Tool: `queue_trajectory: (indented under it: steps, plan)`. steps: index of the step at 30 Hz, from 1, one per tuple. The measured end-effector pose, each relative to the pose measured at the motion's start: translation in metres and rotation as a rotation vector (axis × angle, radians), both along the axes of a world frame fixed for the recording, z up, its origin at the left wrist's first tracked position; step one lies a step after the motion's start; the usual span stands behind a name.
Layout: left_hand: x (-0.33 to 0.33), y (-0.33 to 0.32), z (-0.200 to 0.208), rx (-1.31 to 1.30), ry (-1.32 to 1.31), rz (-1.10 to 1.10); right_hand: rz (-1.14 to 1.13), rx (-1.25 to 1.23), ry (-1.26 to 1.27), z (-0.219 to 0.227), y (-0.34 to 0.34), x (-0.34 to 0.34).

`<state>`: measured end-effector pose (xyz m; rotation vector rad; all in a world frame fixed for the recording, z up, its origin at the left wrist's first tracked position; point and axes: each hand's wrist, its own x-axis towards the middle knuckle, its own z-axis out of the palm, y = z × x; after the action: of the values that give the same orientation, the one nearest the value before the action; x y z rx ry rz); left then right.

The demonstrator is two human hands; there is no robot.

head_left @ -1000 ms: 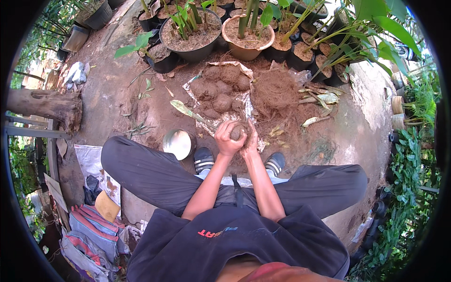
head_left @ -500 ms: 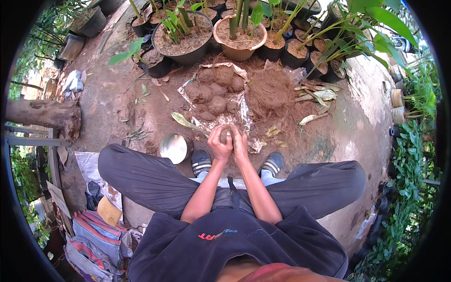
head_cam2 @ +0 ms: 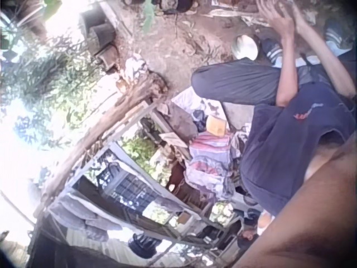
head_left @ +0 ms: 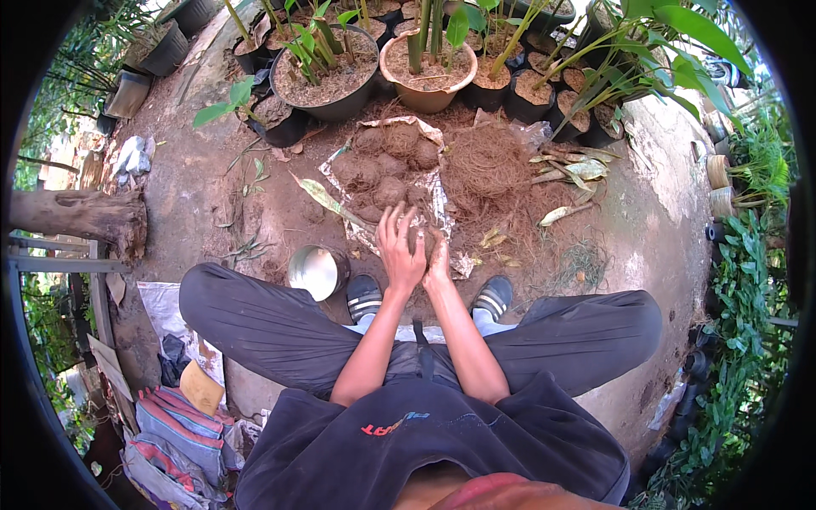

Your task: The person sits on the ground and repeatedly forms small balls of soil by hand. They place the finished balls on a sheet on the ground. The person also picks up a plant stem and wraps soil around its base.

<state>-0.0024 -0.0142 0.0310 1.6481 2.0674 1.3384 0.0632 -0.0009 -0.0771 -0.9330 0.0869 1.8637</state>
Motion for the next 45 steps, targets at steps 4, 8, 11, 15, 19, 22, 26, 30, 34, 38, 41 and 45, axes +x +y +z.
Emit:
queue_trajectory:
  steps: [4, 8, 11, 15, 19, 22, 26, 30, 34, 38, 41, 45]
  plan:
    - [0.008, -0.011, -0.013, 0.024, -0.377, 0.339, 0.023, -0.017, -0.005, 0.051, 0.012, 0.003]
    - [0.005, -0.015, -0.054, -0.091, -1.315, 0.309, -0.068, 0.039, -0.002, 0.046, 0.015, 0.01]
    - [0.012, -0.012, -0.063, -0.135, -1.544, 0.163, -0.082, 0.091, 0.03, 0.05, 0.01, 0.005]
    - [0.008, -0.009, -0.067, -0.072, -1.418, 0.153, -0.028, 0.156, 0.049, 0.057, -0.002, -0.005]
    - [0.005, -0.013, -0.06, -0.004, -1.445, 0.234, 0.045, 0.204, 0.049, 0.057, -0.007, -0.009]
    - [0.0, -0.01, -0.063, 0.061, -1.503, 0.182, 0.101, 0.214, 0.12, 0.071, 0.0, -0.01]
    - [-0.002, -0.009, -0.039, 0.028, -1.447, 0.116, 0.051, 0.156, 0.226, 0.09, -0.001, -0.008]
    - [-0.005, -0.01, -0.057, 0.015, -1.656, 0.097, 0.11, 0.33, -0.144, 0.089, 0.004, -0.007]
    - [-0.006, -0.016, -0.062, 0.033, -1.896, 0.069, 0.059, 0.548, -0.598, 0.088, -0.002, -0.011]
    - [-0.015, -0.014, -0.064, -0.069, -1.671, 0.187, -0.072, 0.577, -1.036, 0.091, -0.01, -0.012]
    - [-0.016, -0.015, -0.056, -0.152, -1.377, 0.141, -0.015, 0.704, -0.923, 0.102, -0.006, -0.008]
    - [-0.006, -0.014, -0.029, -0.066, -1.576, 0.112, -0.004, 0.473, -0.542, 0.077, 0.003, -0.004]
